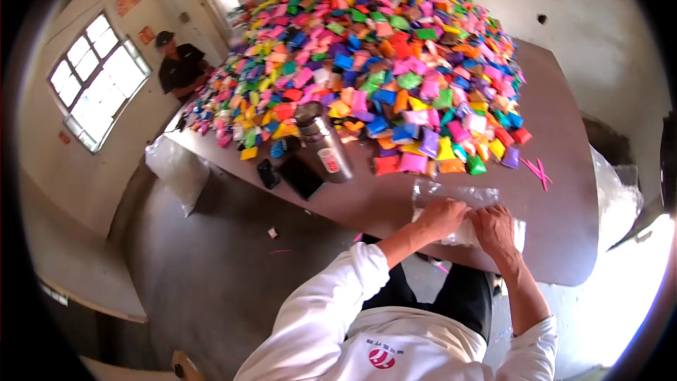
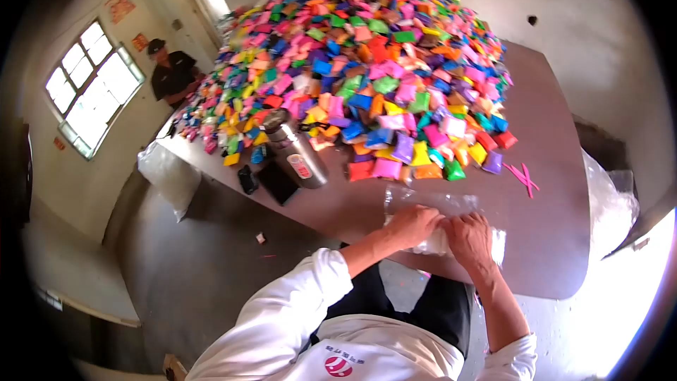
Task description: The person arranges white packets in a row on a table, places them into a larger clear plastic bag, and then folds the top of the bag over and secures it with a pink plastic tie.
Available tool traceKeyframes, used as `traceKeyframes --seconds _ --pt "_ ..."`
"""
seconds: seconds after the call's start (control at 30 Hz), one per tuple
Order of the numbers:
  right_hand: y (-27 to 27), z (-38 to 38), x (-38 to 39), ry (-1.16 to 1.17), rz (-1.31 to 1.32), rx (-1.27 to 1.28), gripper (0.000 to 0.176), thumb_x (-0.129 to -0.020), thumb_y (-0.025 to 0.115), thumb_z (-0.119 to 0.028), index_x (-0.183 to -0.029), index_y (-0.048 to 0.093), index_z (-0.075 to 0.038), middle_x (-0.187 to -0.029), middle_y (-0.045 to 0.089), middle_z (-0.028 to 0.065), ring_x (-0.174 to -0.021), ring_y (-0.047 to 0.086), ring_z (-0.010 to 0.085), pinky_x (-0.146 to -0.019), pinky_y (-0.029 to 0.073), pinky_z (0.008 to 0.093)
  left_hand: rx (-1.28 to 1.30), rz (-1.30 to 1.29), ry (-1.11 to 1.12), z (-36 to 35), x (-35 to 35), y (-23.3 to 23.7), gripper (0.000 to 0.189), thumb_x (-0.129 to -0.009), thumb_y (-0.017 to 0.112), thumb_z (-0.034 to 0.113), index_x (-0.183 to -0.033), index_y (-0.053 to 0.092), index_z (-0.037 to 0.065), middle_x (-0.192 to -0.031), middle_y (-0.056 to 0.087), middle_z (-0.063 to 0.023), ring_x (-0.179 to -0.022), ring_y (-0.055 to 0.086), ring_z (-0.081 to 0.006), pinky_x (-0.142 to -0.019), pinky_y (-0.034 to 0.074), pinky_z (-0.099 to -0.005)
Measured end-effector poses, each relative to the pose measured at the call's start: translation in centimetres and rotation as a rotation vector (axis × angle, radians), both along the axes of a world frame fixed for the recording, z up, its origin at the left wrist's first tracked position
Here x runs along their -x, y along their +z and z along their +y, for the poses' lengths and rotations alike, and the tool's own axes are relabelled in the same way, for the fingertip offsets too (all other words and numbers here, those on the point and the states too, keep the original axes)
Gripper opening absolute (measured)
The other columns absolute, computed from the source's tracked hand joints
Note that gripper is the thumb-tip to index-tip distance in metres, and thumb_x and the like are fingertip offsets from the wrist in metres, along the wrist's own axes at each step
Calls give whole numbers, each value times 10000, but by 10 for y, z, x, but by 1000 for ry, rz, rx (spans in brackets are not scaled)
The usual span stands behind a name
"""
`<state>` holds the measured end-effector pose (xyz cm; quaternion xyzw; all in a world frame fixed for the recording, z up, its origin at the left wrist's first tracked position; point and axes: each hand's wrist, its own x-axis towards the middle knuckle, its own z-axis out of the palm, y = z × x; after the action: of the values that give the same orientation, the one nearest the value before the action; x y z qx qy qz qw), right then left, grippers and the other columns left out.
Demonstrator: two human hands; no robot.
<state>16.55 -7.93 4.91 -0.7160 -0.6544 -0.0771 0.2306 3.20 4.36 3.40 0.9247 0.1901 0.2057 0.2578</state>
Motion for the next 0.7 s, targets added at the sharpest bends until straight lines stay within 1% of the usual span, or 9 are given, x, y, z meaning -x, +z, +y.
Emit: traceKeyframes --seconds 0.03,0.1,0.13,0.23,0.33,0.43,0.57,0.63,0.7 --pt "-1 4 6 31 -1 -25 156 -863 622 -212 -801 687 -85 -746 637 99 -797 608 278 -765 463 424 -25 -1 31 4 -1 0 199 -908 583 192 -816 624 21 -808 662 -195 -799 647 -395 -698 511 -488" --pt "-3 6 20 -196 51 -14 188 -877 598 -161 -730 639 -51 -776 646 115 -809 607 300 -765 460 437 -56 -22 34 9 0 4 205 -910 584 201 -808 636 31 -809 666 -191 -807 650 -385 -728 505 -485" --pt "-4 5 24 -176 56 -20 188 -877 598 -161 -730 639 -51 -776 646 115 -809 607 300 -765 460 437 -63 -17 53 11 0 5 205 -910 584 201 -808 636 31 -809 666 -191 -807 650 -385 -728 505 -485" --pt "-7 8 31 -223 57 -40 145 -855 601 -157 -765 645 -53 -765 640 137 -820 610 321 -781 446 444 -133 9 0 16 -2 10 193 -899 591 192 -791 646 42 -810 670 -178 -809 653 -362 -762 488 -472" --pt "9 0 24 -221 126 11 117 -860 591 -146 -860 656 -49 -888 645 157 -913 582 358 -818 410 464 -194 14 -72 13 -4 15 158 -856 619 151 -741 647 48 -787 665 -144 -802 654 -324 -754 456 -454" --pt "23 -11 5 -160 185 -13 143 -857 597 -148 -931 664 -46 -971 641 164 -941 569 362 -844 407 460 -191 -90 -31 8 -5 2 143 -840 655 134 -728 648 45 -762 662 -124 -767 645 -305 -758 445 -435" --pt "21 -24 -3 -67 213 68 158 -842 611 -136 -936 666 -22 -944 648 172 -893 579 368 -803 436 475 -148 -110 23 6 -4 -7 284 -900 629 260 -721 645 40 -751 654 -126 -773 641 -292 -792 436 -432" --pt "7 -21 -9 -6 346 12 158 -825 633 -132 -906 671 -2 -886 650 177 -833 595 368 -740 471 477 -111 -82 43 4 3 6 343 -904 617 322 -699 631 48 -743 647 -127 -795 639 -292 -820 428 -438" --pt "4 -15 -11 -2 333 -33 121 -802 656 -112 -843 667 1 -838 645 176 -798 608 363 -700 493 461 -43 35 -43 5 7 15 375 -886 630 372 -692 615 51 -736 640 -133 -810 636 -300 -844 421 -442"
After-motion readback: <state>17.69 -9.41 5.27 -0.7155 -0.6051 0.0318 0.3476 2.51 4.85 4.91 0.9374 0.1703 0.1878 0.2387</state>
